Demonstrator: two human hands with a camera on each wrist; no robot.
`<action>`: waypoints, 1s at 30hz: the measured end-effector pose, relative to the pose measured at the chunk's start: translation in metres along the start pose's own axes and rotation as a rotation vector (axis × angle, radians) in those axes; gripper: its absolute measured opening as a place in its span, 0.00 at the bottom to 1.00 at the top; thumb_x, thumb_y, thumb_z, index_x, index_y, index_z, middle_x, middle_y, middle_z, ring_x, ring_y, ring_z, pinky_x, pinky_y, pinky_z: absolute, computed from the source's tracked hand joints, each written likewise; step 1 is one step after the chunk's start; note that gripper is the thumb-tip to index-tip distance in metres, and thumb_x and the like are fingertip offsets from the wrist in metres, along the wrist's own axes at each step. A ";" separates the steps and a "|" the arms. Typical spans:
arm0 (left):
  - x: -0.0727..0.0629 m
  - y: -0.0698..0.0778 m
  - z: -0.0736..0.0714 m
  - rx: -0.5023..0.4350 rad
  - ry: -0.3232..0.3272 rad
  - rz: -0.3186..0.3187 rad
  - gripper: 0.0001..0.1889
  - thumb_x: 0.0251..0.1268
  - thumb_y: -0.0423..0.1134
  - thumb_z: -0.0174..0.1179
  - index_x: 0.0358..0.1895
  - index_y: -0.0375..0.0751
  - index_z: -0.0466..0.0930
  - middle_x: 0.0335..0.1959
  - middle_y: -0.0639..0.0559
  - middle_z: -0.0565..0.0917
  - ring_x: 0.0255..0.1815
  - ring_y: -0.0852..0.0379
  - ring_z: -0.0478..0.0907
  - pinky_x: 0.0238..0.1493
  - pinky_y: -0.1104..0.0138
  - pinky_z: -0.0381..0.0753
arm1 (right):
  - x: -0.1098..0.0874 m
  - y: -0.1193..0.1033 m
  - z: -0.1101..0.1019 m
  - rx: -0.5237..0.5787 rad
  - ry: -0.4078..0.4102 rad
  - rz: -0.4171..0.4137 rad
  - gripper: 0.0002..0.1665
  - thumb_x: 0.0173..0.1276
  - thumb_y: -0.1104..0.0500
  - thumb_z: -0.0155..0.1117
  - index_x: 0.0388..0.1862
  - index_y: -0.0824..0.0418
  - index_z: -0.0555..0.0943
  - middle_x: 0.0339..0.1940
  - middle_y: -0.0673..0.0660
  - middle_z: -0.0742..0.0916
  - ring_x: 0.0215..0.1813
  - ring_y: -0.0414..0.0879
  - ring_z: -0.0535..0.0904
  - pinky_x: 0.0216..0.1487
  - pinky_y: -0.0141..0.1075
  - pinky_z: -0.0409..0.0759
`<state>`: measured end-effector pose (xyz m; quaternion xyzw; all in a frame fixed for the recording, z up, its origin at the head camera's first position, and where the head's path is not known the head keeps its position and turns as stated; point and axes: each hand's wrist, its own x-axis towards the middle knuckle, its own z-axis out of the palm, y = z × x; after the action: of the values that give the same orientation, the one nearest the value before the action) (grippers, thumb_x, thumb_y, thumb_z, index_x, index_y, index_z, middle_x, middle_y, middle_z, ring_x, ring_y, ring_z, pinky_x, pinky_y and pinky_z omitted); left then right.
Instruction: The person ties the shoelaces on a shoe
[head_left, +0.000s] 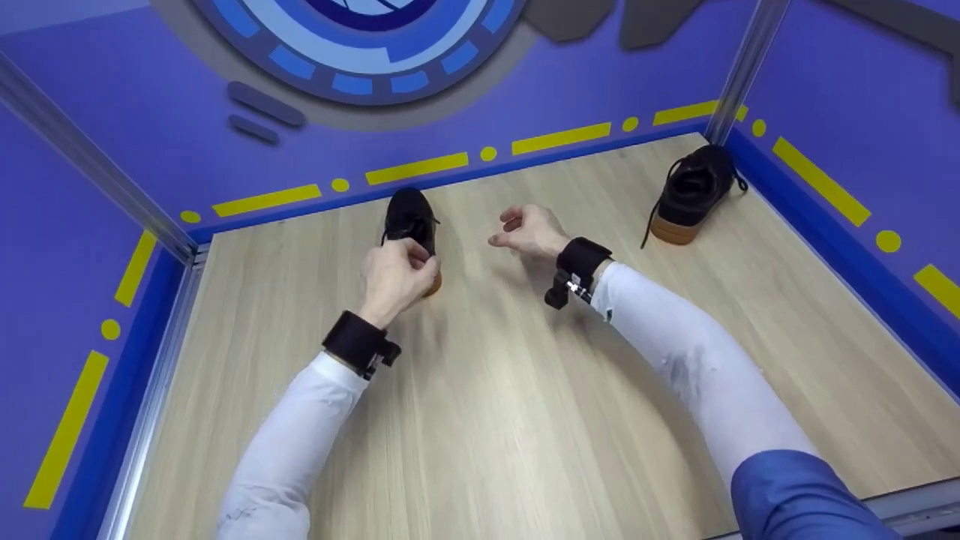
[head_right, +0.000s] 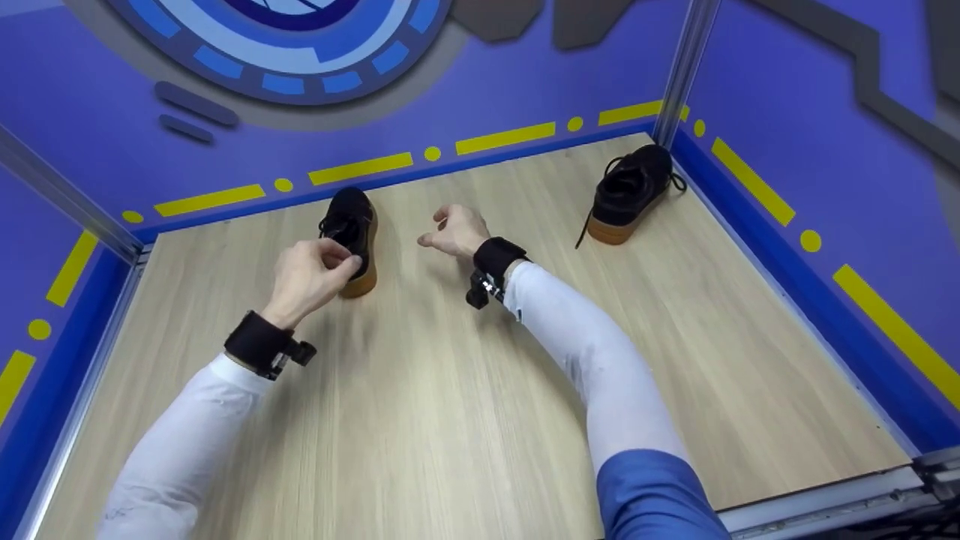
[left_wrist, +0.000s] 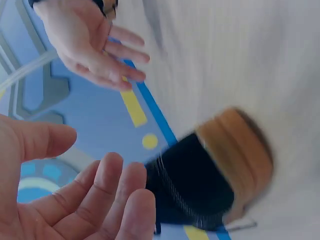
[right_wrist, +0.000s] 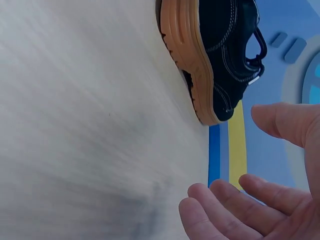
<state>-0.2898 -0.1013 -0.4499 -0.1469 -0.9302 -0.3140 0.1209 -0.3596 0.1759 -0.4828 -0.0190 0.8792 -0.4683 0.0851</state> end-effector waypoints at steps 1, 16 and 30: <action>-0.003 0.002 0.004 -0.007 -0.015 0.004 0.13 0.69 0.45 0.70 0.41 0.38 0.94 0.35 0.43 0.96 0.39 0.40 0.93 0.47 0.46 0.87 | 0.000 0.001 -0.003 -0.007 0.010 0.001 0.40 0.72 0.50 0.80 0.76 0.67 0.79 0.70 0.68 0.88 0.72 0.61 0.85 0.76 0.51 0.83; -0.040 0.021 0.054 0.097 -0.327 -0.036 0.24 0.71 0.54 0.71 0.61 0.42 0.92 0.52 0.42 0.97 0.57 0.40 0.93 0.61 0.46 0.88 | -0.011 0.029 -0.056 -0.147 0.192 0.030 0.42 0.74 0.44 0.77 0.80 0.62 0.77 0.81 0.66 0.81 0.80 0.63 0.78 0.82 0.57 0.76; -0.049 0.026 0.066 0.134 -0.352 0.045 0.23 0.70 0.55 0.68 0.59 0.43 0.93 0.46 0.46 0.96 0.46 0.45 0.92 0.49 0.51 0.89 | -0.017 0.054 -0.129 -0.399 0.444 0.109 0.49 0.70 0.39 0.77 0.83 0.60 0.74 0.81 0.69 0.80 0.81 0.69 0.73 0.80 0.66 0.69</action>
<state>-0.2444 -0.0502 -0.5019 -0.2122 -0.9523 -0.2177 -0.0273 -0.3620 0.3136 -0.4550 0.1148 0.9507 -0.2736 -0.0897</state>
